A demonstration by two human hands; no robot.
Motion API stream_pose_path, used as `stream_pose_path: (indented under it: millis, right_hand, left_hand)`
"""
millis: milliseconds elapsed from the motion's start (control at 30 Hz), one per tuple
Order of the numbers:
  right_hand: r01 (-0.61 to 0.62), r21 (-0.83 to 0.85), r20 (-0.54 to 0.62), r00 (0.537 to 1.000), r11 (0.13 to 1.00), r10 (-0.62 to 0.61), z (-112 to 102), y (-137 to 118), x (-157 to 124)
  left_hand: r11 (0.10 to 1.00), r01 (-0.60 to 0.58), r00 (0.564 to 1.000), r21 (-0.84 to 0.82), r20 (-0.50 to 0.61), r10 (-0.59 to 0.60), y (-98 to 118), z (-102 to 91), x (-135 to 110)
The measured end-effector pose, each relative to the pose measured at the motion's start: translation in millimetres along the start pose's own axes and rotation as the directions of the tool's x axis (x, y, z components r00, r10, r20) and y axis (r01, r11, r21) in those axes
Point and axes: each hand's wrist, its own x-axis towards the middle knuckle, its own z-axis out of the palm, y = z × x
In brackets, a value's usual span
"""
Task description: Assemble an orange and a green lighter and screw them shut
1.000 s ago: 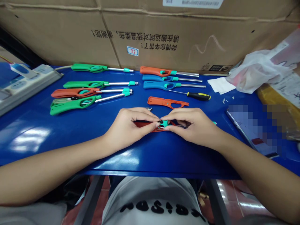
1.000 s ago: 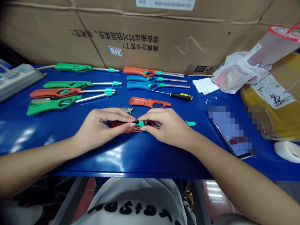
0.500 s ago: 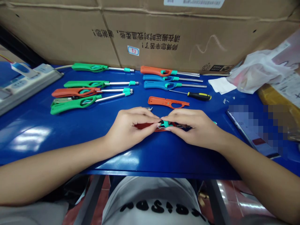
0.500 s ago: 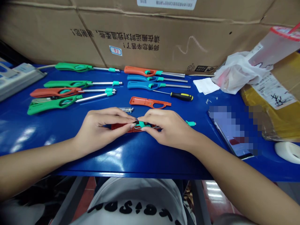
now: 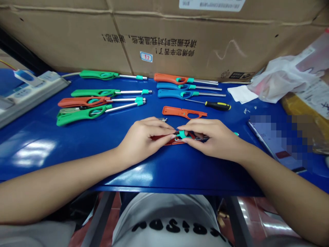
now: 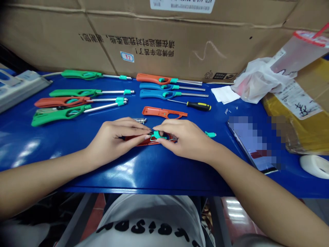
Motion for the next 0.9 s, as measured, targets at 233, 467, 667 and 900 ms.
stream_pose_path:
  millis: [233,467,667,900]
  right_hand:
    - [-0.114,-0.002,0.023,0.993,0.993,0.114,-3.4,-3.4,1.8]
    - [-0.173,-0.016,0.086,0.981,0.985,0.173,-3.8,-0.7,2.9]
    - [-0.166,0.051,0.104,0.982,0.985,0.160,-2.1,1.6,5.2]
    - [-0.296,0.069,0.048,0.955,0.953,0.293,-0.2,4.0,5.5]
  left_hand:
    - [0.992,-0.035,0.992,0.124,0.121,0.020,-2.1,3.0,-2.0]
    - [0.971,-0.063,0.970,0.232,0.244,0.005,-3.3,0.3,-2.9]
    - [0.946,-0.097,0.960,0.309,0.281,0.006,0.7,-1.8,-2.7]
    - [0.841,-0.208,0.947,0.500,0.318,0.045,4.0,0.0,-5.4]
